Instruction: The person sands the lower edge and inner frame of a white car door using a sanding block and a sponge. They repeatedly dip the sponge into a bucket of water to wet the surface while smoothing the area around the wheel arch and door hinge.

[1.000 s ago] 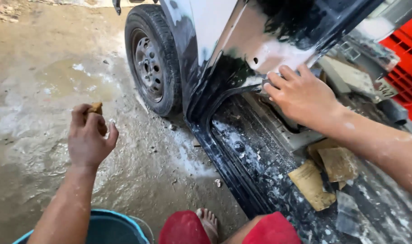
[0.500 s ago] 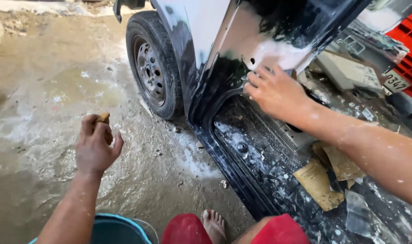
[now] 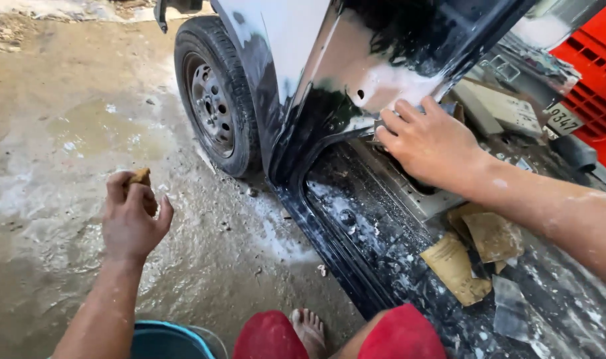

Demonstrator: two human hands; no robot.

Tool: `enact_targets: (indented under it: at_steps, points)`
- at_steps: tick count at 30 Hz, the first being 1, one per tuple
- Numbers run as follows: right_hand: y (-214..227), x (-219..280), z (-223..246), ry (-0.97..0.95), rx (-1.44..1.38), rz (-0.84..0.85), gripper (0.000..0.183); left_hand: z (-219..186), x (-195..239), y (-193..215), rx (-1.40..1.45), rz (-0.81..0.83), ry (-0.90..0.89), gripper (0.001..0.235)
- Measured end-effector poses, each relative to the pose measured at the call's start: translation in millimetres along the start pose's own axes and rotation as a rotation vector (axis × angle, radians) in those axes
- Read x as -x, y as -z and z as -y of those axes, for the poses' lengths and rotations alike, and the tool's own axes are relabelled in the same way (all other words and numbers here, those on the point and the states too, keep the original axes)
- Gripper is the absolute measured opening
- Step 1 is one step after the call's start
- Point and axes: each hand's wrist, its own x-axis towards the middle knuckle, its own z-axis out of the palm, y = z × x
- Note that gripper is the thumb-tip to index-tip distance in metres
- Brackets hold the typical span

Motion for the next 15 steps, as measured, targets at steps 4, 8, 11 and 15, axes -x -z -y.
enact_targets:
  at_steps: [4, 8, 11, 15]
  points:
    - [-32, -26, 28, -0.060, -0.140, -0.049, 0.029, -4, 1, 10, -0.015, 0.042, 0.001, 0.028]
    - [-5, -11, 13, -0.047, -0.147, 0.270, 0.033, -11, -16, 28, 0.045, 0.281, -0.007, 0.024]
    - [-11, -18, 10, -0.010, -0.136, 0.165, 0.030, -12, -16, 29, 0.034, 0.322, 0.040, 0.028]
    - [-18, -43, 27, -0.039, -0.174, 0.332, 0.030, -14, -19, 34, 0.041, 0.377, 0.088, 0.028]
